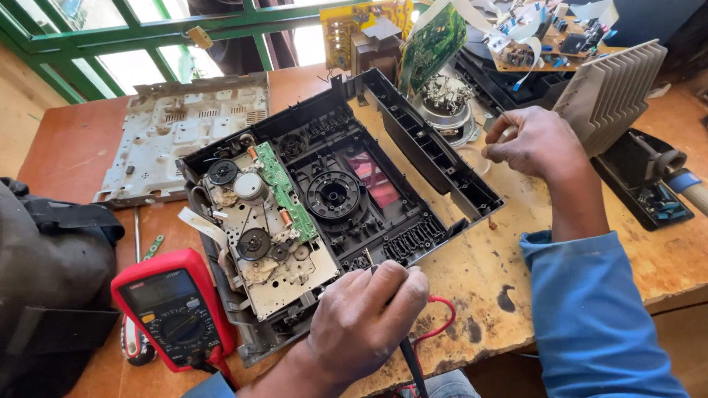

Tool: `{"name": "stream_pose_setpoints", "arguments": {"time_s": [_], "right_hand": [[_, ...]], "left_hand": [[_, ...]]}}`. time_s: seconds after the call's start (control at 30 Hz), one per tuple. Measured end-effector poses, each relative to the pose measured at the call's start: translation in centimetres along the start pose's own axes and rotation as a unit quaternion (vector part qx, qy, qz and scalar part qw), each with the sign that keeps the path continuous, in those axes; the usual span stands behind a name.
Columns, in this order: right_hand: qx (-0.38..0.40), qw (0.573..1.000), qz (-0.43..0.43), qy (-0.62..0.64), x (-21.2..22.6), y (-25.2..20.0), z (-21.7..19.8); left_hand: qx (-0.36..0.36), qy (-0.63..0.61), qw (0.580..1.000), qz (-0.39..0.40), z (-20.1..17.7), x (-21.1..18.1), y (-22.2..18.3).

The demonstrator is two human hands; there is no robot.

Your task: Disassembling and inspecting the internal components of a cassette tape player using a screwdriver and a multimeter.

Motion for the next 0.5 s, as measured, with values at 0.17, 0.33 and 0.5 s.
{"name": "stream_pose_setpoints", "arguments": {"time_s": [0.17,0.33,0.5], "right_hand": [[0.014,0.996,0.014,-0.084,0.4,0.1,1.1],[0.022,0.988,-0.009,-0.153,-0.5,2.0,2.5],[0.007,0.979,0.015,-0.201,-2.0,3.5,2.9]], "left_hand": [[0.015,-0.01,1.0,-0.005,0.2,-0.2,-0.3],[0.016,-0.029,0.999,-0.017,0.0,-0.2,-0.3],[0.016,-0.02,1.0,-0.008,0.7,-1.3,-0.9]]}}
Point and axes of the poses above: each hand's wrist, its own y-axis towards the middle knuckle, its own z-axis out of the palm, x = y × z, the point moved 10 cm from there along y, towards the middle knuckle, and after that the axes turned 3 degrees about -x, right-handed, at the moved point
